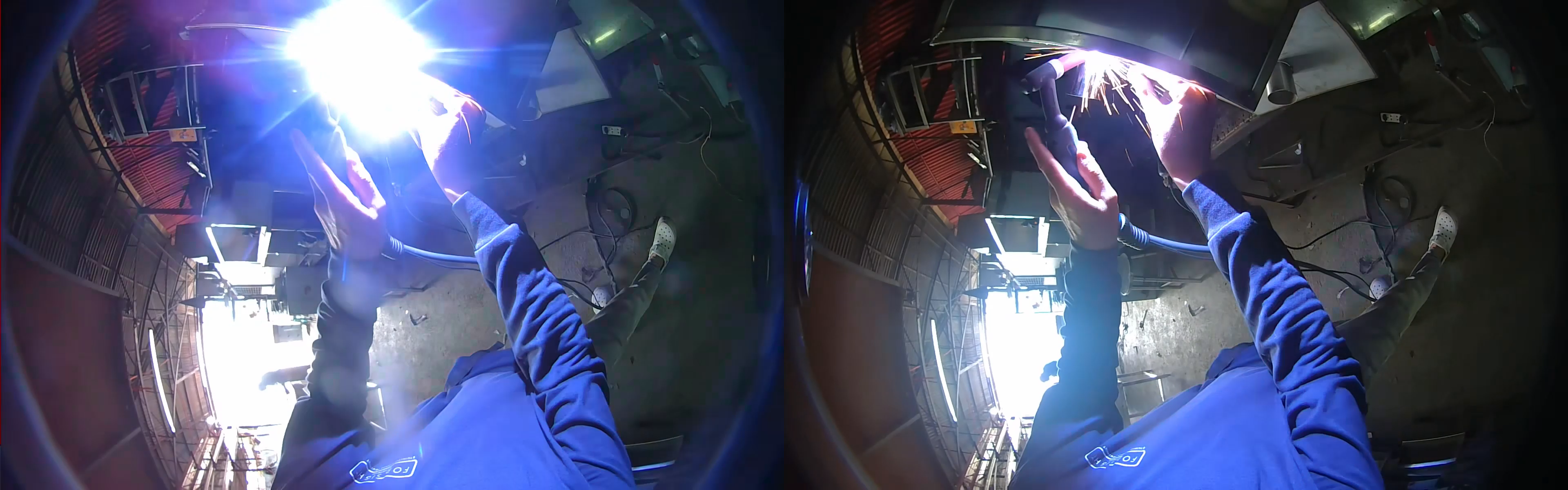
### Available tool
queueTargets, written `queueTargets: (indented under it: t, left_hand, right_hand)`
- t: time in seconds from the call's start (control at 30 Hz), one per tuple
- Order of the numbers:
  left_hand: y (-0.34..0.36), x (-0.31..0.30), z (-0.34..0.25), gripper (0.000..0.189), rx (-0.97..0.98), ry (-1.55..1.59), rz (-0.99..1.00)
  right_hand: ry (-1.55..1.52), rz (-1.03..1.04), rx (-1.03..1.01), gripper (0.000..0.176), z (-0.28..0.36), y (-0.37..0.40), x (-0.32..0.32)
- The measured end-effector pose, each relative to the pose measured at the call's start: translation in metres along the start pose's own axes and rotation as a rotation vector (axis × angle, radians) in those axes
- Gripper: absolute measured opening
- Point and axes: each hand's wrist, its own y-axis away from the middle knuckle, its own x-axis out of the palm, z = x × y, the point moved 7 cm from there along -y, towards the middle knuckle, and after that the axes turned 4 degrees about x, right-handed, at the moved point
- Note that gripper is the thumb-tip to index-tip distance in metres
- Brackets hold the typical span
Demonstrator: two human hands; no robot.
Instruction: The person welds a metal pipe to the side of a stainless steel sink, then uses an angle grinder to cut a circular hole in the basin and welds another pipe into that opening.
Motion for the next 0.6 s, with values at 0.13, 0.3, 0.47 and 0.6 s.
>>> queueTargets:
  t: [0.13,0.3,0.47,0.6]
  left_hand:
    - [0.0,-0.006,0.0,0.083,0.048,0.023,-0.07]
    - [-0.001,-0.007,0.002,0.083,-0.044,0.11,-0.052]
    - [-0.003,-0.005,0.001,0.083,-0.008,0.07,-0.031]
    - [-0.002,-0.003,-0.002,0.082,0.041,0.072,-0.033]
  right_hand:
    - [-0.16,0.085,0.062,0.019,-0.005,-0.001,0.007]
    - [-0.234,0.103,0.166,0.016,-0.008,0.0,0.008]
    - [-0.267,0.111,0.187,0.016,-0.009,0.001,0.008]
    - [-0.286,0.103,0.173,0.016,-0.009,0.001,0.007]
